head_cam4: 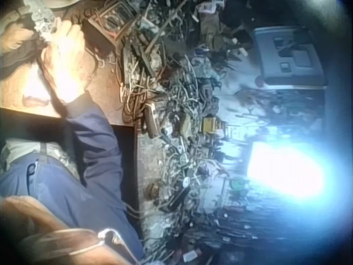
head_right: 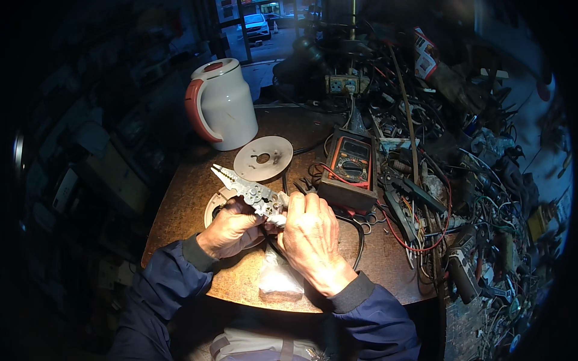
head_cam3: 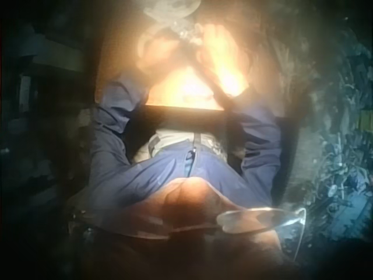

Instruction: The person works at a cluttered workbench, stripping and twisting wires, then retrieves a small plastic bag from a drawer and uses pliers to crimp a connector onto a wire. The person also handles a white circular component and a multimeter on the table.

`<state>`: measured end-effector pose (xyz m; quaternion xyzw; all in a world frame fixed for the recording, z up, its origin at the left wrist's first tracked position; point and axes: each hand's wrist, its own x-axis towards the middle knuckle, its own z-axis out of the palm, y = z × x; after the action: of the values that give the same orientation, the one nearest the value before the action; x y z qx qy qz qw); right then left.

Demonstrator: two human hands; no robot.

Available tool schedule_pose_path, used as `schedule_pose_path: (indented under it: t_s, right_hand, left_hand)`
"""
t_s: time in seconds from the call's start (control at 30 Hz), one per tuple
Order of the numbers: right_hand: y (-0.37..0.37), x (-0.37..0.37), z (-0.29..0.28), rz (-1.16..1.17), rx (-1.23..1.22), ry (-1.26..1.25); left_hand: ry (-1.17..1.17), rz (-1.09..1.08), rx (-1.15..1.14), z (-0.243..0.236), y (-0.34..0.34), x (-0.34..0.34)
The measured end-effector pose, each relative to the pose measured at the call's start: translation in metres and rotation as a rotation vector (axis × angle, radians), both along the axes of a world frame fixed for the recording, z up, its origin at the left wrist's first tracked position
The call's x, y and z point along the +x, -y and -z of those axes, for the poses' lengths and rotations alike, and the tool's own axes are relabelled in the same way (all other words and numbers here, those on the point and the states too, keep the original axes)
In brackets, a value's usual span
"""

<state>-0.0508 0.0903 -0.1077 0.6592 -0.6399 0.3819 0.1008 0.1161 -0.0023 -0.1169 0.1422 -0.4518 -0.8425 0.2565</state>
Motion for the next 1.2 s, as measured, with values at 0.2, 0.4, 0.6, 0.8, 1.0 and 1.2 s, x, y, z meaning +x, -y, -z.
schedule_pose_path:
  t_s: [0.2,0.4,0.6,0.8,1.0,1.2]
  right_hand:
    - [0.002,-0.001,0.003,-0.004,-0.025,-0.006]
    - [0.002,-0.001,0.003,0.005,-0.05,-0.054]
    - [0.001,-0.001,0.003,0.002,-0.045,-0.033]
    - [0.001,-0.001,0.005,-0.003,-0.01,-0.016]
    - [0.001,-0.001,0.004,0.009,-0.051,-0.044]
    - [0.001,-0.003,0.004,0.004,-0.052,-0.043]
  left_hand:
    - [0.004,-0.007,0.045,-0.002,-0.001,0.0]
    - [0.012,-0.008,0.044,0.003,0.001,0.002]
    - [0.045,0.004,0.058,0.002,0.001,0.003]
    - [0.014,0.001,0.034,0.001,0.001,0.001]
    - [0.005,-0.013,0.041,0.001,-0.001,0.0]
    - [-0.055,0.042,-0.012,0.009,0.005,0.0]
